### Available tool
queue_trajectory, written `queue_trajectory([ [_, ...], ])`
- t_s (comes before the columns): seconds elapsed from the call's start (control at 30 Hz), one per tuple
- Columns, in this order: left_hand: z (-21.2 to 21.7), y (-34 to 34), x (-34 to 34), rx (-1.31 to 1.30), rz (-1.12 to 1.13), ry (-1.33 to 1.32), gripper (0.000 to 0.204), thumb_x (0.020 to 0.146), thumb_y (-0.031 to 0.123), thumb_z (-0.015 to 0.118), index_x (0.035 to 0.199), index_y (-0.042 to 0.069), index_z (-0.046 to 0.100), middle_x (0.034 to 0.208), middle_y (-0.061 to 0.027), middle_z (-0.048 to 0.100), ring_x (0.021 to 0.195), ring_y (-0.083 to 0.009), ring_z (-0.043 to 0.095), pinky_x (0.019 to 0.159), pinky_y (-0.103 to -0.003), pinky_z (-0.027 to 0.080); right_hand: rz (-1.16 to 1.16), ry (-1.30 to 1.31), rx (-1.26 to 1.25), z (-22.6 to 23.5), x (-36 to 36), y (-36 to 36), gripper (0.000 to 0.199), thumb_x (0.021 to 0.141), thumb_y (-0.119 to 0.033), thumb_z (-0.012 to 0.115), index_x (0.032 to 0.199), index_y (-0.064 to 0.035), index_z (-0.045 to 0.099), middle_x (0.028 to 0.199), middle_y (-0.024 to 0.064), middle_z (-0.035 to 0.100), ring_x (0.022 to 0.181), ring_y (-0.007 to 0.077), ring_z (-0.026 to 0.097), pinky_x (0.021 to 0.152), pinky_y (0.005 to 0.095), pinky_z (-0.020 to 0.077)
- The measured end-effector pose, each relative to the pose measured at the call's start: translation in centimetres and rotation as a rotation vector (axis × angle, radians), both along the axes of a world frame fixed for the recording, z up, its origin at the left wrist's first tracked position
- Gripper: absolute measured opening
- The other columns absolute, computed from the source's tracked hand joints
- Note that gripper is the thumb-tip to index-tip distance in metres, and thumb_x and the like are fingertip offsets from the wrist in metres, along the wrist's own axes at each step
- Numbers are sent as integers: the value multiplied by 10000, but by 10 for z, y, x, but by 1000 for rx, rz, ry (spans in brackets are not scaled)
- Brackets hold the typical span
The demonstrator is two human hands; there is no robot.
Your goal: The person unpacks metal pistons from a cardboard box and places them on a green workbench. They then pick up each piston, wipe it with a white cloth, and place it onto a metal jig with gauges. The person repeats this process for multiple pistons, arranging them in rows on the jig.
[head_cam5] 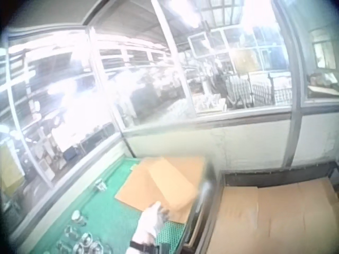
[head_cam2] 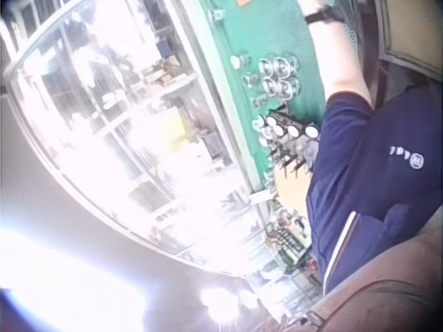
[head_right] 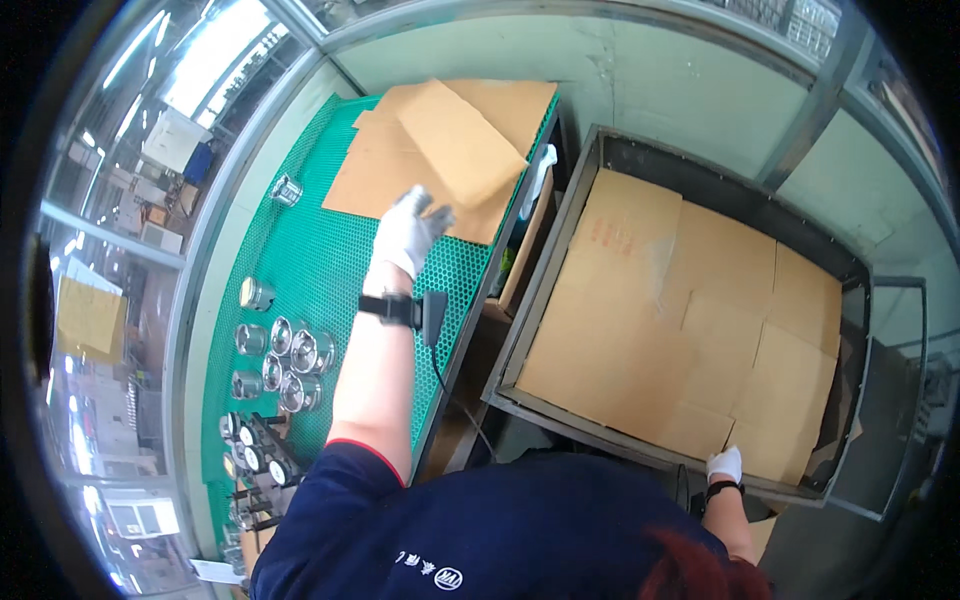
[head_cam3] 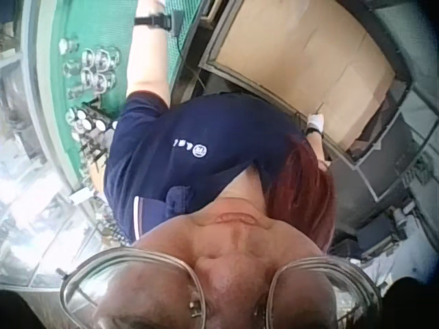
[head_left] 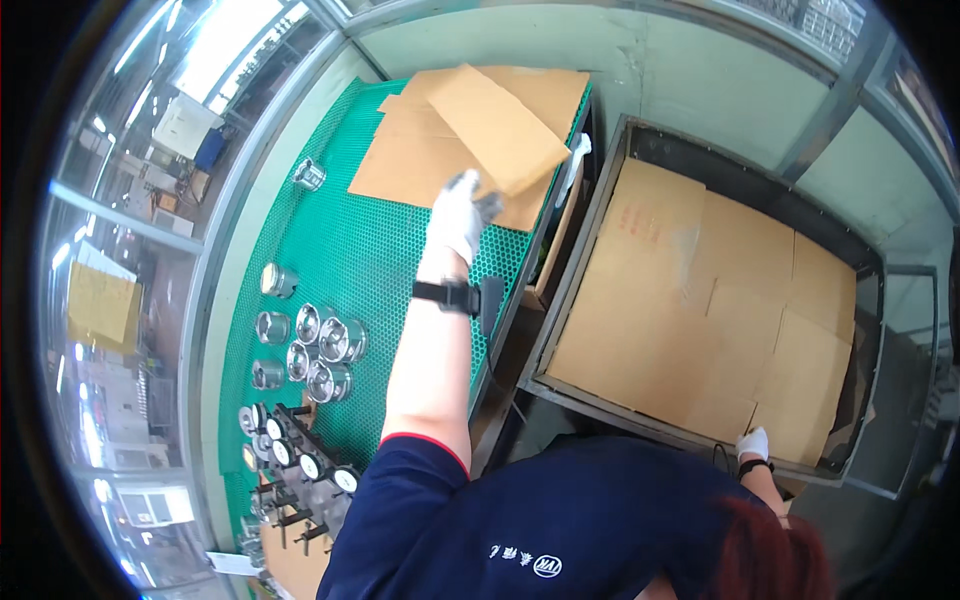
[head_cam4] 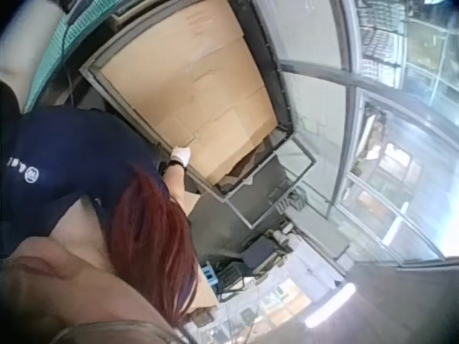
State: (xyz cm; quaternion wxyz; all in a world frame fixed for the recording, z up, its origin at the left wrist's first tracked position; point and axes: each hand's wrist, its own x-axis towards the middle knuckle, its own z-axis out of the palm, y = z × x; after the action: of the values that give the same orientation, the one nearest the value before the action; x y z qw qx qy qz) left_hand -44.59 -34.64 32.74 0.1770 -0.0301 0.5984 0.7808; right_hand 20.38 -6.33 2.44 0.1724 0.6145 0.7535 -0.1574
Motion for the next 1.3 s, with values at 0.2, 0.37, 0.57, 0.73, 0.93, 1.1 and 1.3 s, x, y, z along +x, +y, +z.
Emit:
queue_trajectory([
  [0.2, 151, -42, 175, -159, -382, 543, 356, 965, 149, 657, 1251, -49, 586, 1100, -168, 695, 1025, -258, 684, 927, -364, 547, 65, -82, -141, -7, -3, 46, 325, 856, -195, 711, 1095, 14, 639, 1102, 269, 705, 1080, 416, 673, 889, 455, 550],
  [0.37, 271, -92, 327, -284, -396, 1477, 212, 812, 145, 686, 1008, 67, 706, 1007, -94, 721, 882, -238, 678, 719, -354, 556, 23, 69, -363, -14, -97, 86, 341, 865, -193, 659, 1102, 52, 645, 1074, 269, 717, 1062, 376, 700, 895, 433, 549],
  [0.57, 306, -124, 415, -754, -193, 1428, 134, 797, 161, 685, 915, 97, 695, 920, -61, 713, 821, -203, 681, 688, -321, 541, 613, 26, -215, -75, -214, 138, 389, 882, -275, 605, 1073, 56, 676, 1169, 265, 687, 1145, 417, 637, 976, 449, 512],
  [0.73, 325, -133, 496, -1119, 37, 1138, 74, 785, 175, 685, 838, 122, 686, 847, -33, 707, 771, -174, 684, 663, -294, 528, 686, 152, -453, 6, -322, 2, 306, 882, -255, 655, 1080, -27, 707, 1047, 254, 720, 1017, 386, 696, 871, 426, 556],
  [0.93, 238, -233, 515, -961, 96, 831, 138, 821, 89, 719, 940, 20, 719, 847, -104, 742, 737, -252, 683, 646, -358, 522, 1035, 404, -491, -34, -382, -61, 310, 877, -248, 723, 1088, -21, 705, 987, 203, 745, 947, 318, 723, 844, 396, 564],
  [1.1, 149, -302, 528, -1069, 300, 256, 194, 892, 47, 681, 1068, -31, 705, 918, -129, 755, 859, -212, 736, 777, -306, 565, 1122, 732, -596, 23, -425, -132, 236, 914, -140, 709, 1107, -8, 677, 954, 142, 737, 822, 192, 698, 740, 339, 575],
  [1.3, 72, -359, 505, -892, 232, 145, 230, 936, 74, 614, 1125, -30, 694, 947, -145, 757, 881, -204, 736, 804, -301, 566, 1451, 950, -381, 117, -483, -219, 287, 942, -103, 691, 1187, 22, 609, 1098, 127, 688, 968, 206, 659, 899, 331, 537],
])
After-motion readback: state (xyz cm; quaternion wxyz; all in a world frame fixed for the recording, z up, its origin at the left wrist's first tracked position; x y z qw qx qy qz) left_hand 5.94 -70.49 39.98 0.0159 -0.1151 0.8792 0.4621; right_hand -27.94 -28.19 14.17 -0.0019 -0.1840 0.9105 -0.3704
